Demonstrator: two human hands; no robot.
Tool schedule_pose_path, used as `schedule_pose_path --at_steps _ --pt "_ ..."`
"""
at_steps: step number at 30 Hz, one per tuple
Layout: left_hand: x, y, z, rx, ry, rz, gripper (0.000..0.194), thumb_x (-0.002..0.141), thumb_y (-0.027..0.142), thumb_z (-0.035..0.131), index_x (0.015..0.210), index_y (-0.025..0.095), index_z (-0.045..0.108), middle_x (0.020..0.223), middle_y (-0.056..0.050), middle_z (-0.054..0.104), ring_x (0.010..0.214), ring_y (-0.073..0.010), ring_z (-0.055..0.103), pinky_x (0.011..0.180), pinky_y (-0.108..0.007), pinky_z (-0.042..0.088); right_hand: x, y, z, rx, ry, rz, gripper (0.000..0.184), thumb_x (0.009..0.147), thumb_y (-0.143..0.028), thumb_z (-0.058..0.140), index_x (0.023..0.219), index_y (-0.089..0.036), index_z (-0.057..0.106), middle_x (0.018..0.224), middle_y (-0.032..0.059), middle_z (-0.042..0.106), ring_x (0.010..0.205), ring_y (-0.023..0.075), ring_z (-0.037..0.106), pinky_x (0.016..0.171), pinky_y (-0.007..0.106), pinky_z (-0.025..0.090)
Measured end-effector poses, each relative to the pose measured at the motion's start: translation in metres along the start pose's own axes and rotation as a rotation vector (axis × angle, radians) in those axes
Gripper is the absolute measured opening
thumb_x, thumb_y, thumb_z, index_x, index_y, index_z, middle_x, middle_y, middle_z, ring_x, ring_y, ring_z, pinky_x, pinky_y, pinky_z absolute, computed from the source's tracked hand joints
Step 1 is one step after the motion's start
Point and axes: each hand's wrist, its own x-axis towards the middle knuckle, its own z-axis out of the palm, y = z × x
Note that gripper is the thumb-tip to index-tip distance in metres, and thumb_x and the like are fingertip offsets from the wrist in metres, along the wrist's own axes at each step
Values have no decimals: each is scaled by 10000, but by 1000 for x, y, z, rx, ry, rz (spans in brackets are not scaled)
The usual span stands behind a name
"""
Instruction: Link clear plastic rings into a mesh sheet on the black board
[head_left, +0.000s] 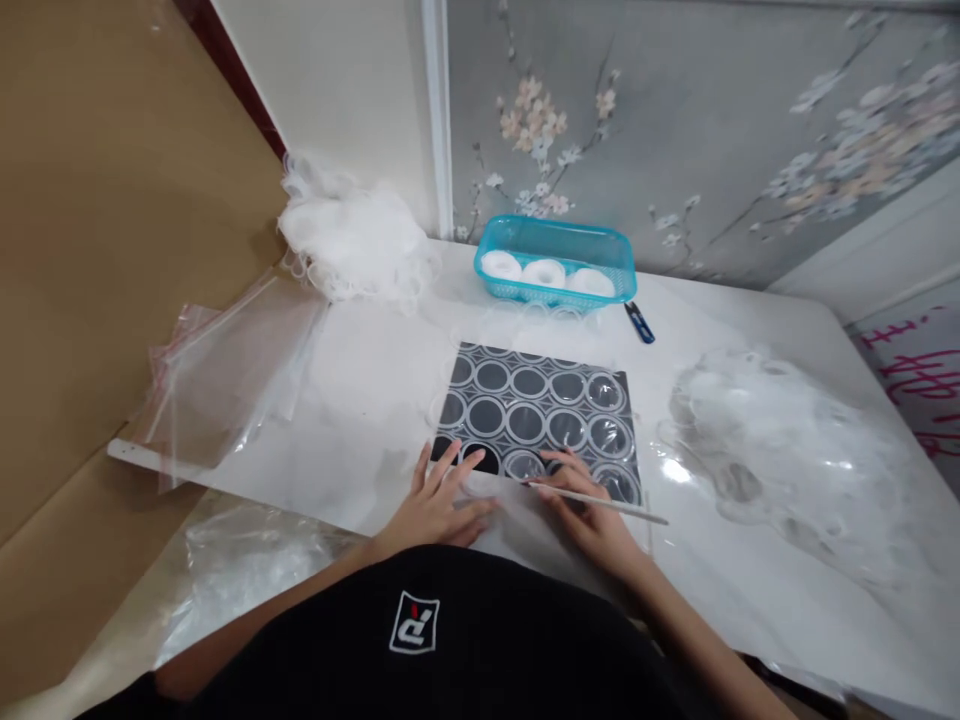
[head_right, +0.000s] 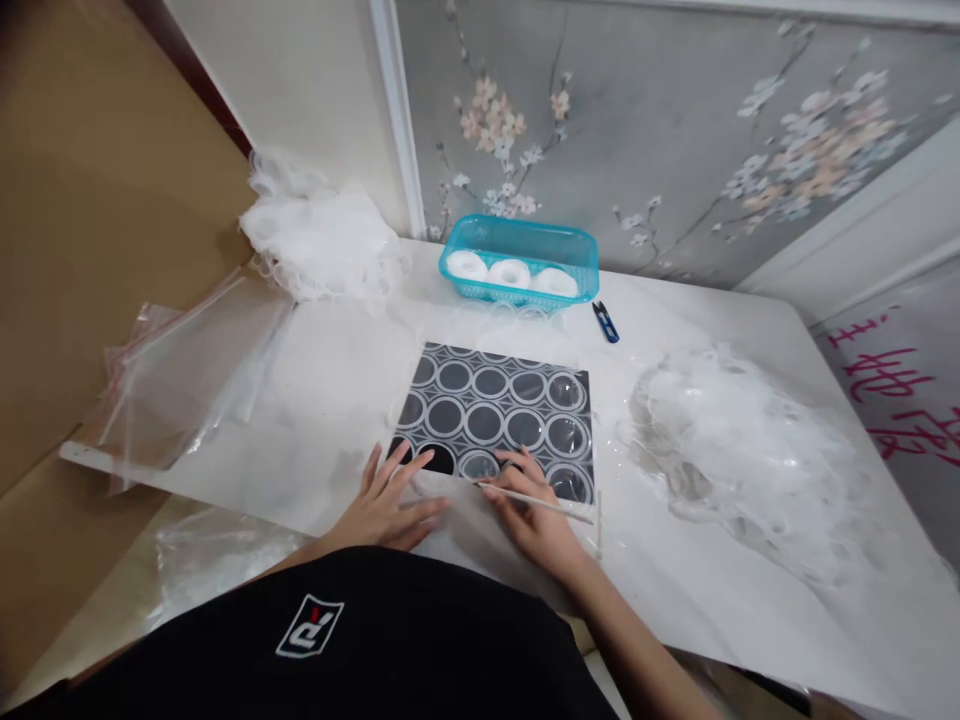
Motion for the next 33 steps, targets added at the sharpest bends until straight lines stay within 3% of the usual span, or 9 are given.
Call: schedule_pose_path --at_steps 3,12,19,23,26,28,31,33 --pt "11 3 4 27 -79 59 380 876 457 569 1254 426 535 1485 -52 303 1407 -331 140 1101 -590 64 -7 0 7 -19 -25 12 102 904 -246 529 932 -252 628 953 41 716 1234 266 489 1110 609 208" --pt "15 5 8 59 -183 61 416 886 488 536 1292 400 511 1480 -67 305 1400 -351 150 1094 -602 48 -4 1 6 -64 -14 -6 90 902 -255 535 924 -246 621 964 31 714 1242 257 477 1102 587 248" --pt "15 5 8 54 -189 48 461 892 483 528 1341 415 450 1491 -74 280 1402 -349 144 1092 -599 73 -6 1 5 -121 -13 -39 140 903 -240 529 1002 -238 628 975 50 704 1247 265 469 1085 579 294" --pt "15 3 9 22 -197 38 442 895 467 528 1328 409 468 1507 -79 247 1401 -356 143 1090 -605 74 -10 -2 11 -277 7 -166 215 894 -163 505 1071 -225 610 1017 60 701 1322 286 387 1088 593 274" --pt "17 1 9 -16 -229 22 424 887 444 545 1306 411 491 1530 -76 188 1407 -363 114 1085 -614 74 -11 -7 12 -442 -3 -329 153 888 -119 496 914 -210 617 1079 40 691 1349 286 345 1110 602 217" --pt "19 0 9 -46 -239 27 424 882 418 558 1300 433 489 1549 -62 125 1413 -365 82 1080 -621 81 -6 -8 5 -541 -7 -385 148 889 -109 495 844 -201 602 1105 32 683 1323 277 382 1110 580 238" --pt "21 -2 8 -86 -237 44 414 880 379 570 1281 454 499 1565 -34 28 1418 -369 41 1074 -629 92 11 -2 -15 -630 119 -399 154 884 -102 496 832 -210 593 1094 12 691 1244 258 472 1090 541 302" --pt "21 -2 7 -100 -242 44 384 881 380 573 1258 436 530 1568 -26 -11 1416 -379 33 1074 -632 91 25 6 -31 -690 324 -370 135 868 -104 530 844 -220 596 1048 -1 707 1177 238 532 1077 516 331"
